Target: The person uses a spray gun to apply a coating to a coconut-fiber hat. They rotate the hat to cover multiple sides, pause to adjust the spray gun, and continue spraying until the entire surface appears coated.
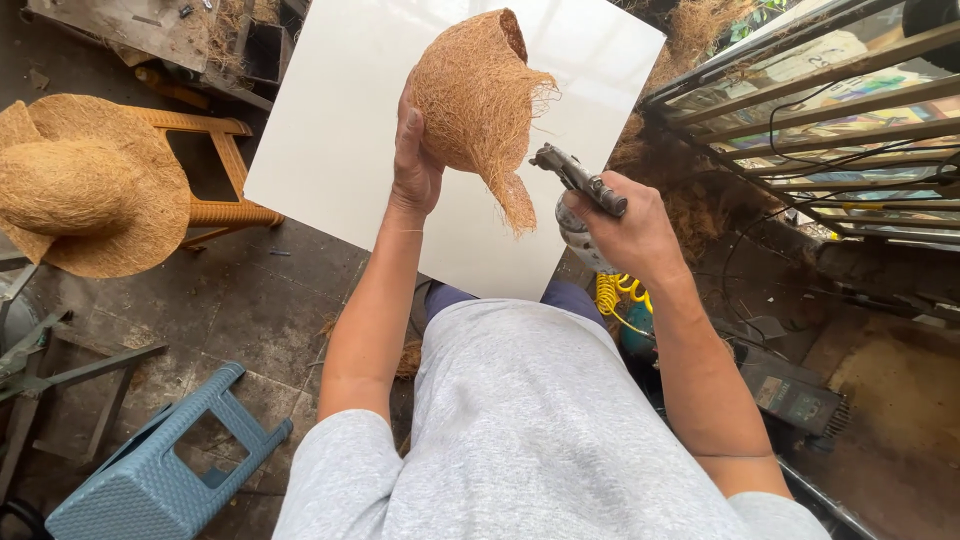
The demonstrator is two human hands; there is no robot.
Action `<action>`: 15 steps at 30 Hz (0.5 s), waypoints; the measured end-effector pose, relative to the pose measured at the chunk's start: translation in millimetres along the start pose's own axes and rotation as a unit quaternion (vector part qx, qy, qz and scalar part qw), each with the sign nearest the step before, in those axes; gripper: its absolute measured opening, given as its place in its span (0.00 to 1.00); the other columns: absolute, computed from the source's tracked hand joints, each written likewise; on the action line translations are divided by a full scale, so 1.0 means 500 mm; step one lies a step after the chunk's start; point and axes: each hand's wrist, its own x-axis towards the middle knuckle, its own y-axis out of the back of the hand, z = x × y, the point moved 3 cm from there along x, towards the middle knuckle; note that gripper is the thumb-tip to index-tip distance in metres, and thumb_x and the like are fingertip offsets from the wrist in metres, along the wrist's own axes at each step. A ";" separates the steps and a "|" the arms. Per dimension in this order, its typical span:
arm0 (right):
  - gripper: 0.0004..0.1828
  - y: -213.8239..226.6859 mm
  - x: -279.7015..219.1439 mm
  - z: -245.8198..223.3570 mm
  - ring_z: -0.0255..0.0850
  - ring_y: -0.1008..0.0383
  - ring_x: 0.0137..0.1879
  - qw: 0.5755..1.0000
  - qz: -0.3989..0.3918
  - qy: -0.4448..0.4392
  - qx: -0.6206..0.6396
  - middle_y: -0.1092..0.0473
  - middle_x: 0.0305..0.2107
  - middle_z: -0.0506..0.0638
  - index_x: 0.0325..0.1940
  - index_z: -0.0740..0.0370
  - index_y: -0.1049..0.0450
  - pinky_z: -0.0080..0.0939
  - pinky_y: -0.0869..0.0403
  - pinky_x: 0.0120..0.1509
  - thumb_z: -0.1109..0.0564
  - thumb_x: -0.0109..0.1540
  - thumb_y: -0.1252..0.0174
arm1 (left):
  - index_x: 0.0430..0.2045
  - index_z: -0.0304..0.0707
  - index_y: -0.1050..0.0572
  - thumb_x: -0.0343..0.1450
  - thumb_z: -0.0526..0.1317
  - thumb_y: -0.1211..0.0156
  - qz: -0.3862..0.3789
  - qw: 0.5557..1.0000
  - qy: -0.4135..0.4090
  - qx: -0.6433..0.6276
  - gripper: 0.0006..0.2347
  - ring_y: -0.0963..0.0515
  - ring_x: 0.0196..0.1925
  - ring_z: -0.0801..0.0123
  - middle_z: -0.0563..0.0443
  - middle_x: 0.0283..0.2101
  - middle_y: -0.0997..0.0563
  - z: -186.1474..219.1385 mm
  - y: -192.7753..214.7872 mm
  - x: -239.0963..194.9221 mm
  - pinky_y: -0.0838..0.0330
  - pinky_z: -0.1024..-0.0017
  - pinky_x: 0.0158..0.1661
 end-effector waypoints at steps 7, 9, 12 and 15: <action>0.21 0.004 0.011 0.021 0.37 0.45 0.28 0.999 0.039 0.015 0.017 0.39 0.21 0.43 0.26 0.57 0.34 0.42 0.44 0.32 0.43 0.65 0.40 | 0.67 0.44 0.42 0.75 0.55 0.42 -0.015 1.000 -0.009 0.009 0.28 0.36 0.69 0.58 0.47 0.66 0.34 0.009 -0.020 -0.001 0.34 0.58 0.65; 0.27 0.004 0.017 0.035 0.39 0.42 0.28 0.996 0.076 0.054 -0.011 0.37 0.22 0.44 0.29 0.57 0.35 0.44 0.42 0.31 0.32 0.65 0.46 | 0.67 0.44 0.42 0.75 0.55 0.43 -0.016 1.000 -0.012 0.003 0.28 0.38 0.71 0.57 0.47 0.67 0.36 0.009 -0.021 -0.006 0.36 0.57 0.67; 0.27 0.007 0.020 0.044 0.39 0.44 0.30 0.994 0.088 0.069 0.004 0.39 0.23 0.45 0.31 0.58 0.32 0.45 0.43 0.33 0.32 0.65 0.46 | 0.66 0.43 0.41 0.75 0.54 0.43 -0.009 1.000 -0.009 -0.009 0.27 0.36 0.69 0.58 0.47 0.66 0.34 -0.004 -0.015 -0.003 0.34 0.58 0.64; 0.29 0.006 0.008 0.040 0.37 0.43 0.27 0.996 0.072 0.058 -0.001 0.38 0.21 0.44 0.26 0.57 0.40 0.43 0.44 0.29 0.31 0.63 0.46 | 0.66 0.43 0.41 0.74 0.54 0.41 0.000 1.000 -0.006 -0.018 0.28 0.35 0.69 0.58 0.47 0.66 0.34 -0.009 -0.016 -0.002 0.32 0.57 0.63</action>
